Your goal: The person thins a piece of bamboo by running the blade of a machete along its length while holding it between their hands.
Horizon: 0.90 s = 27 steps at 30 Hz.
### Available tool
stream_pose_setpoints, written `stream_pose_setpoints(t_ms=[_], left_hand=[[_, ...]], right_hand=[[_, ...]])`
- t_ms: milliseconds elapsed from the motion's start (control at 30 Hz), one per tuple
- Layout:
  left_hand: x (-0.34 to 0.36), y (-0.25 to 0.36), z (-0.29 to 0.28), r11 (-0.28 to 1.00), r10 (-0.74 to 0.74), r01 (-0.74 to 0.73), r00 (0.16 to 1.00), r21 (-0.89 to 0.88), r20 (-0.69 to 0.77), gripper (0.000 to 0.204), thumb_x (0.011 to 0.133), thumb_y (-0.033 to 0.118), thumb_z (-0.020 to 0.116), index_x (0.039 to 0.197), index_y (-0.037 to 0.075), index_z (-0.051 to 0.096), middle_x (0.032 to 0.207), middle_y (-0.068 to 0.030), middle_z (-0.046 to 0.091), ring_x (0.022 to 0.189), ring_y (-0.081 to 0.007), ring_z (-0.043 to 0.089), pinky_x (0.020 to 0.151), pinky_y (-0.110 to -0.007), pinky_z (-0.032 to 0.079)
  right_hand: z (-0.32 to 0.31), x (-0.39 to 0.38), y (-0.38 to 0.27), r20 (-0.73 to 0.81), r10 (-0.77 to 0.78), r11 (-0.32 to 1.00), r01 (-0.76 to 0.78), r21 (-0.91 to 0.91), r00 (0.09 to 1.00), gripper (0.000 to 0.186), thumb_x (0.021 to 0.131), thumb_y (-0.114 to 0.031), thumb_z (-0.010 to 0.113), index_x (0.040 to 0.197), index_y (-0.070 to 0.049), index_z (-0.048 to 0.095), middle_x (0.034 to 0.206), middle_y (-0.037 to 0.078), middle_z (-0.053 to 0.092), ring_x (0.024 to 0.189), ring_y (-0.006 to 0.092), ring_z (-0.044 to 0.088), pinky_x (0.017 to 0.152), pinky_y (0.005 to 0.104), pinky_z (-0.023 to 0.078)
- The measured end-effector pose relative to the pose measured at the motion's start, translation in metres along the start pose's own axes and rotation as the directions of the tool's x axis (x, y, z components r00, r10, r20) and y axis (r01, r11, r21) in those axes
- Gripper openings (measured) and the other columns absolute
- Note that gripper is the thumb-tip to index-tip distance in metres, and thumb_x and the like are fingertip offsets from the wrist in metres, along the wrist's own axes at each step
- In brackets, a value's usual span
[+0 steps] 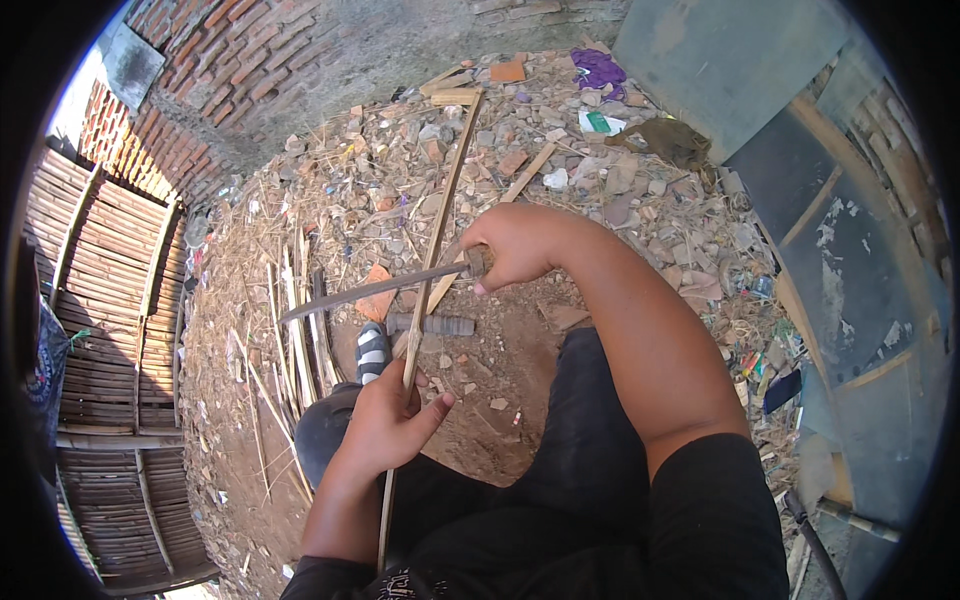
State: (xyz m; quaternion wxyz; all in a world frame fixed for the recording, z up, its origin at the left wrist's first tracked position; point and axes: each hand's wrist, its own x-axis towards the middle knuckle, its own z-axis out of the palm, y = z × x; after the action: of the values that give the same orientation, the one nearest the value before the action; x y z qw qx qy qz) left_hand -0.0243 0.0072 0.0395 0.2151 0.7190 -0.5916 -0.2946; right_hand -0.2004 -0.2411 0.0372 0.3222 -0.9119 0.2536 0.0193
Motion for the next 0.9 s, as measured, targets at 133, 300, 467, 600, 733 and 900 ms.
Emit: stream_pose_setpoints(t_ms=[133, 300, 467, 600, 733, 900], left_hand=[[0.002, 0.001, 0.0, 1.0, -0.016, 0.016, 1.0, -0.02, 0.018, 0.043, 0.086, 0.034, 0.079, 0.099, -0.002, 0.058, 0.056, -0.0099, 0.056, 0.05, -0.0269, 0.06, 0.051, -0.037, 0.046], [0.003, 0.0, 0.002, 0.996, -0.026, 0.028, 0.999, -0.081, 0.031, 0.038, 0.086, 0.023, 0.08, 0.103, -0.001, 0.056, 0.056, 0.0001, 0.045, 0.052, -0.0091, 0.042, 0.05, -0.028, 0.037], [-0.001, -0.003, 0.005, 0.989, -0.015, 0.016, 1.0, -0.149, 0.011, 0.038, 0.087, 0.023, 0.081, 0.102, -0.001, 0.055, 0.058, 0.0009, 0.046, 0.053, -0.0084, 0.041, 0.05, -0.028, 0.037], [0.002, -0.002, 0.002, 0.996, -0.021, 0.024, 0.999, -0.09, 0.037, 0.039, 0.087, 0.025, 0.08, 0.101, -0.002, 0.055, 0.058, -0.002, 0.049, 0.052, -0.0138, 0.047, 0.05, -0.03, 0.039], [0.003, -0.005, 0.002, 0.999, -0.007, 0.008, 0.999, -0.043, 0.034, 0.043, 0.085, 0.032, 0.079, 0.099, -0.002, 0.056, 0.056, -0.0089, 0.055, 0.049, -0.0249, 0.058, 0.051, -0.035, 0.045], [0.002, -0.004, 0.005, 0.993, -0.035, 0.039, 0.999, -0.113, 0.041, 0.039, 0.086, 0.024, 0.081, 0.101, -0.001, 0.055, 0.06, -0.0006, 0.049, 0.053, -0.0094, 0.044, 0.051, -0.028, 0.038]], right_hand=[[-0.005, 0.003, 0.046, -0.308, 0.231, 0.97, -0.192, 0.151, 0.923, 0.051, 0.076, -0.037, 0.084, 0.11, -0.001, 0.071, 0.093, 0.021, 0.071, 0.094, 0.036, 0.069, 0.081, 0.0451, 0.053], [0.016, 0.007, 0.036, -0.254, 0.035, 0.999, -0.025, 0.043, 0.967, 0.049, 0.077, -0.04, 0.082, 0.104, -0.001, 0.07, 0.09, 0.021, 0.07, 0.091, 0.0373, 0.069, 0.08, 0.0467, 0.053], [0.005, 0.008, 0.02, -0.079, -0.014, 1.0, 0.013, -0.004, 0.997, 0.05, 0.077, -0.04, 0.082, 0.107, -0.002, 0.07, 0.092, 0.02, 0.07, 0.092, 0.0383, 0.069, 0.081, 0.0467, 0.053], [-0.004, 0.005, 0.051, -0.287, 0.281, 0.96, -0.262, 0.103, 0.916, 0.053, 0.077, -0.039, 0.082, 0.112, -0.001, 0.07, 0.098, 0.022, 0.071, 0.097, 0.0382, 0.069, 0.083, 0.0461, 0.053], [0.01, 0.006, 0.032, -0.243, 0.107, 0.994, -0.1, 0.042, 0.964, 0.054, 0.077, -0.038, 0.082, 0.114, -0.002, 0.07, 0.1, 0.022, 0.071, 0.097, 0.0375, 0.069, 0.083, 0.0459, 0.053], [0.012, 0.009, 0.03, -0.061, 0.009, 0.999, -0.005, 0.053, 0.998, 0.053, 0.078, -0.04, 0.082, 0.115, -0.005, 0.07, 0.099, 0.018, 0.071, 0.096, 0.0359, 0.069, 0.082, 0.0448, 0.053]])
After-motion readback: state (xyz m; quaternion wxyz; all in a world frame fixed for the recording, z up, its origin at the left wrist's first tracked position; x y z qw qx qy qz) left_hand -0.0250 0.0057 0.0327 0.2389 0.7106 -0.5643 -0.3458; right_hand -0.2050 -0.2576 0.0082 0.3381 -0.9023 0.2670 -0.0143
